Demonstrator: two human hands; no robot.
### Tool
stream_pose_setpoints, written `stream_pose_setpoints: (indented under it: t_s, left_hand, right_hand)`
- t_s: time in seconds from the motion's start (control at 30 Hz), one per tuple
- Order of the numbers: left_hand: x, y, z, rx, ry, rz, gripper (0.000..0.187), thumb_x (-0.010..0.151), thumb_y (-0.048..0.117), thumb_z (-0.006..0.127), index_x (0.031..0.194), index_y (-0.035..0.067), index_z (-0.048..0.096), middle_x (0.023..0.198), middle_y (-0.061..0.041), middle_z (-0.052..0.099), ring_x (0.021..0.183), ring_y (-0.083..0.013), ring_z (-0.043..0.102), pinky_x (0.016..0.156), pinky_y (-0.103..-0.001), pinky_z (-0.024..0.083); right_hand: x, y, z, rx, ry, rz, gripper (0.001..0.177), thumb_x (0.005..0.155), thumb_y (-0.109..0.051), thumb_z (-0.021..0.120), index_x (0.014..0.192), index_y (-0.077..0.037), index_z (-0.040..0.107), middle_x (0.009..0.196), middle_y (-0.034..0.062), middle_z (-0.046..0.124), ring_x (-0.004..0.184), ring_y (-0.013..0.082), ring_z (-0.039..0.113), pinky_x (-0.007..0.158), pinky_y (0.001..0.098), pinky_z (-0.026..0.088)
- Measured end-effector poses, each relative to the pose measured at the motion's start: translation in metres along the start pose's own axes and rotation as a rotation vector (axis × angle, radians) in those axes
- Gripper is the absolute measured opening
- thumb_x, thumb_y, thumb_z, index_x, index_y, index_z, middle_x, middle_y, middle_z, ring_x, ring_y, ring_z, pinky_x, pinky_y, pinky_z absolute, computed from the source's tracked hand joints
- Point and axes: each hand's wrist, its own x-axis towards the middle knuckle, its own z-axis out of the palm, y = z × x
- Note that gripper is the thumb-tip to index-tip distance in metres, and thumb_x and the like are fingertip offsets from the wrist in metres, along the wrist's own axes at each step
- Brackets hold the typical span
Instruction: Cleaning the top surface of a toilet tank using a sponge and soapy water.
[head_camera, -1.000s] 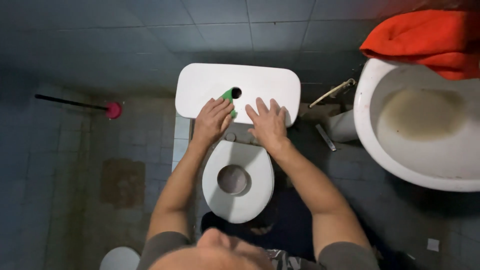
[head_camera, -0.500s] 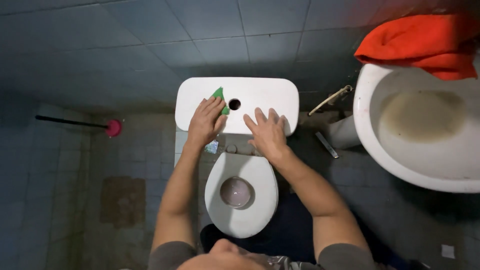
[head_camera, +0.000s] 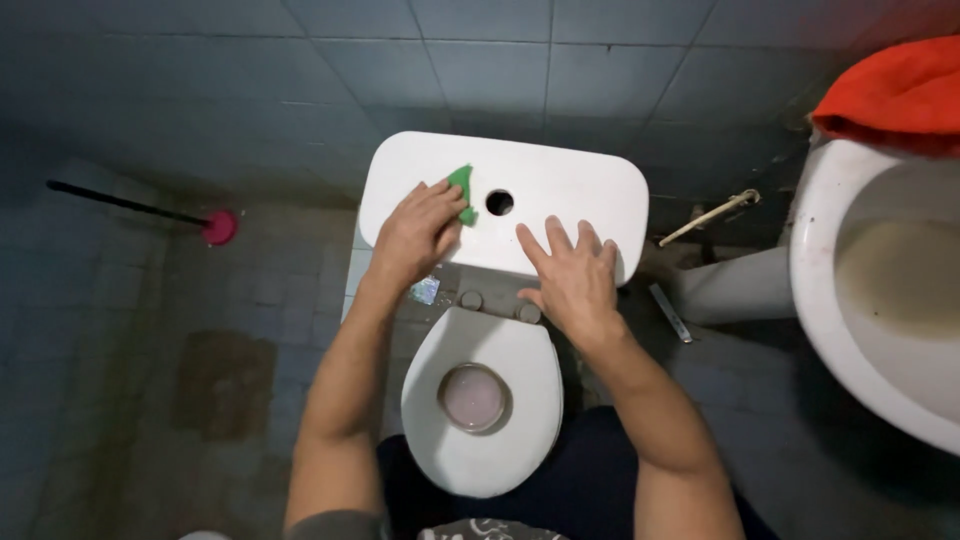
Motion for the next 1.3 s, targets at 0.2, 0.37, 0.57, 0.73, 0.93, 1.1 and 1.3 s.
stream_pose_setpoints:
  t_s: [0.2,0.37,0.57,0.73,0.93,1.1,1.3]
  left_hand:
    - [0.001,-0.026,0.008,0.226,0.077,-0.064,0.026,0.095,0.012,0.075,0.12,0.005,0.072,0.131,-0.017,0.07,0.131,-0.0341,0.061,0.114,-0.048,0.044]
    - [-0.009,0.012,0.003,0.155,-0.001,0.064,0.029,0.094,0.015,0.076,0.122,0.006,0.072,0.129,-0.013,0.072,0.124,-0.032,0.064,0.108,-0.045,0.048]
    - [-0.028,0.005,-0.017,0.115,-0.055,0.223,0.038,0.087,0.019,0.08,0.123,0.008,0.072,0.129,-0.011,0.071,0.122,-0.0315,0.064,0.105,-0.044,0.05]
    - [-0.042,-0.005,-0.019,0.09,-0.033,0.276,0.038,0.081,0.015,0.083,0.118,0.009,0.075,0.125,-0.009,0.073,0.12,-0.0287,0.065,0.103,-0.042,0.053]
    - [-0.077,0.024,-0.012,0.167,0.032,0.363,0.026,0.082,0.004,0.08,0.108,0.009,0.078,0.111,-0.005,0.075,0.104,-0.0243,0.072,0.088,-0.038,0.059]
    - [-0.145,0.02,0.039,-0.22,-0.348,0.252,0.026,0.083,0.0,0.072,0.107,0.01,0.07,0.107,-0.007,0.073,0.096,-0.0275,0.072,0.078,-0.038,0.061]
    - [-0.225,0.008,0.111,-0.14,-0.847,0.188,0.032,0.083,0.008,0.07,0.115,0.014,0.068,0.108,-0.007,0.071,0.102,-0.03,0.069,0.083,-0.043,0.058]
  right_hand:
    - [0.0,-0.005,0.0,-0.018,-0.048,0.019,0.101,0.064,-0.059,0.088,0.151,-0.031,0.045,0.146,0.0121,0.048,0.127,0.0463,0.046,0.091,0.0698,0.046]
    - [-0.008,-0.007,0.012,-0.026,0.013,0.036,0.103,0.062,-0.056,0.089,0.153,-0.033,0.045,0.147,0.0112,0.048,0.13,0.045,0.044,0.095,0.0711,0.043]
    - [-0.005,-0.007,0.008,-0.02,0.012,0.034,0.102,0.063,-0.054,0.089,0.153,-0.034,0.045,0.148,0.0097,0.047,0.13,0.044,0.045,0.094,0.0699,0.044]
    - [-0.003,-0.006,0.003,-0.048,-0.021,0.045,0.101,0.063,-0.057,0.088,0.151,-0.034,0.045,0.147,0.0095,0.048,0.128,0.0435,0.047,0.09,0.0677,0.047]
    - [-0.006,-0.008,0.01,-0.042,0.051,0.054,0.098,0.064,-0.057,0.087,0.15,-0.033,0.047,0.143,0.0072,0.051,0.125,0.042,0.049,0.086,0.0645,0.047]
    - [-0.008,-0.009,0.015,-0.057,0.074,0.051,0.101,0.063,-0.058,0.088,0.152,-0.034,0.046,0.145,0.0056,0.051,0.126,0.0408,0.049,0.086,0.0629,0.047]
    - [-0.007,-0.013,0.01,-0.114,0.01,0.064,0.101,0.064,-0.061,0.086,0.152,-0.034,0.044,0.145,0.007,0.049,0.125,0.0416,0.048,0.082,0.0624,0.048]
